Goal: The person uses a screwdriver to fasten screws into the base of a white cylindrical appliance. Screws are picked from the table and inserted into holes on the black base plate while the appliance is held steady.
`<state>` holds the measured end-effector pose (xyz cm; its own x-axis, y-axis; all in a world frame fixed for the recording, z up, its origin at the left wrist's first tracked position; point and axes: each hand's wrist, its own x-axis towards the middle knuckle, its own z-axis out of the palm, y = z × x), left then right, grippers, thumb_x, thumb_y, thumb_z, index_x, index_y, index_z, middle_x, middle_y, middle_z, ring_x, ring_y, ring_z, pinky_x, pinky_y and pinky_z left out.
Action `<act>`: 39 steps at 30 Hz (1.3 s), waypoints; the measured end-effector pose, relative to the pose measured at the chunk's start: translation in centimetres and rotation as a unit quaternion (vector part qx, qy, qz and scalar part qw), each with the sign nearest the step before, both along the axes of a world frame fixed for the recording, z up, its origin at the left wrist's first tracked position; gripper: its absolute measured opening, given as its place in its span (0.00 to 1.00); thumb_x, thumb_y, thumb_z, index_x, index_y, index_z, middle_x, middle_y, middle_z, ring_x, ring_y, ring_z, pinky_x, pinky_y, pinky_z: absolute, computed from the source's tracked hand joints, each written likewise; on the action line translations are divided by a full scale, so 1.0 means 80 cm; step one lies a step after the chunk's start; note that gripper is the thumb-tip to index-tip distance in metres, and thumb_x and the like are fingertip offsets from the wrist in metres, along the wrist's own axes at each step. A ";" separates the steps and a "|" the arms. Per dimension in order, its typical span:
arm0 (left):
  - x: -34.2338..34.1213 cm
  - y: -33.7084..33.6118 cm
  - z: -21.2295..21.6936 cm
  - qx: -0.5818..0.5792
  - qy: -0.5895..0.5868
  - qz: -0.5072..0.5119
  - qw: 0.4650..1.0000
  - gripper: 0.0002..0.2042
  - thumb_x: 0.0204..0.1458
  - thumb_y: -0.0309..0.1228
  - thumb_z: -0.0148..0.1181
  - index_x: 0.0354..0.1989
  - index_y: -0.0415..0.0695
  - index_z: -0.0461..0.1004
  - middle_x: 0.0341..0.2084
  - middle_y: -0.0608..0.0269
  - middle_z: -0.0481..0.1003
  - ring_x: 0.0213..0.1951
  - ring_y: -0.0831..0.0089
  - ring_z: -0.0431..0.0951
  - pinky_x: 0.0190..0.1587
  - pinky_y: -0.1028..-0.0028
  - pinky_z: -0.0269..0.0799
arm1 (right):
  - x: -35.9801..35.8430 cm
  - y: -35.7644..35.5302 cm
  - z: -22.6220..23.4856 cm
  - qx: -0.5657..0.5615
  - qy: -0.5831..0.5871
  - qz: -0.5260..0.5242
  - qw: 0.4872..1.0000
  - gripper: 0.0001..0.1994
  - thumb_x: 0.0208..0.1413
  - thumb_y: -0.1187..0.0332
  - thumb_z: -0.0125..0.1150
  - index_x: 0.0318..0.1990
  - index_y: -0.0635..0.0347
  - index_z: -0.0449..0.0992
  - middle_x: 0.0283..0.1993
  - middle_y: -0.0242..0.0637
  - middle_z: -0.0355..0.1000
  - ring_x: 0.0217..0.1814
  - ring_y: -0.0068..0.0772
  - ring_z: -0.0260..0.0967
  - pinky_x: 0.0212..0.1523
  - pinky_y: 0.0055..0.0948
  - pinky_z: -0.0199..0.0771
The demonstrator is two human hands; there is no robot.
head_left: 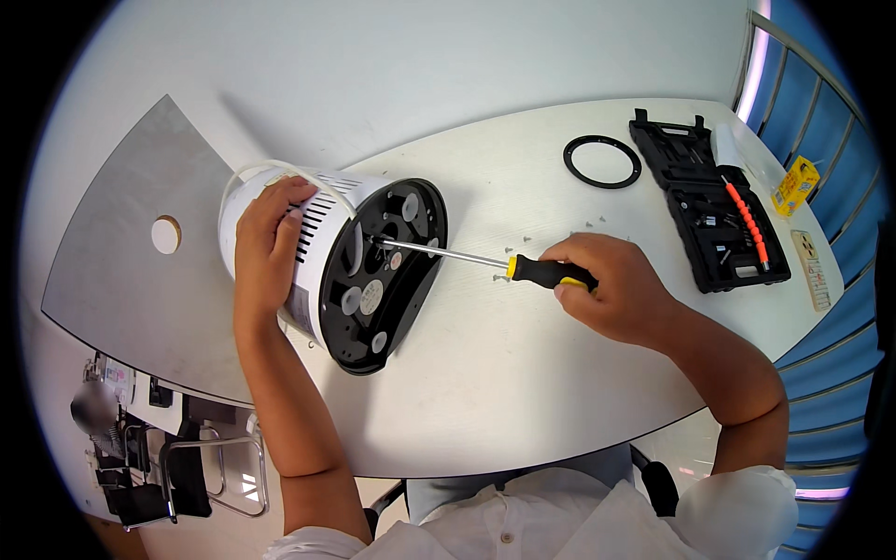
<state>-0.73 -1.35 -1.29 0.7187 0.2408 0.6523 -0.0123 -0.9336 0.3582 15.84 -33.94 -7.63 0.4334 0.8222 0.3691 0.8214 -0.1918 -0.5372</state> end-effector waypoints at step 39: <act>-0.006 0.026 -0.014 -0.014 0.001 -0.016 1.000 0.13 0.56 0.21 0.47 0.47 0.35 0.75 0.52 0.50 0.74 0.58 0.57 0.70 0.64 0.66 0.59 | 0.008 0.003 -0.022 0.064 -0.166 0.013 0.984 0.16 0.46 0.74 0.63 0.45 0.57 0.76 0.33 0.36 0.65 0.32 0.36 0.66 0.30 0.32 0.67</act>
<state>-1.22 0.76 -2.45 0.7279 0.2369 0.6434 -0.0401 -0.9221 0.3849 16.45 -33.70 -9.35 0.2510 0.7691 0.5878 0.9593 -0.1164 -0.2574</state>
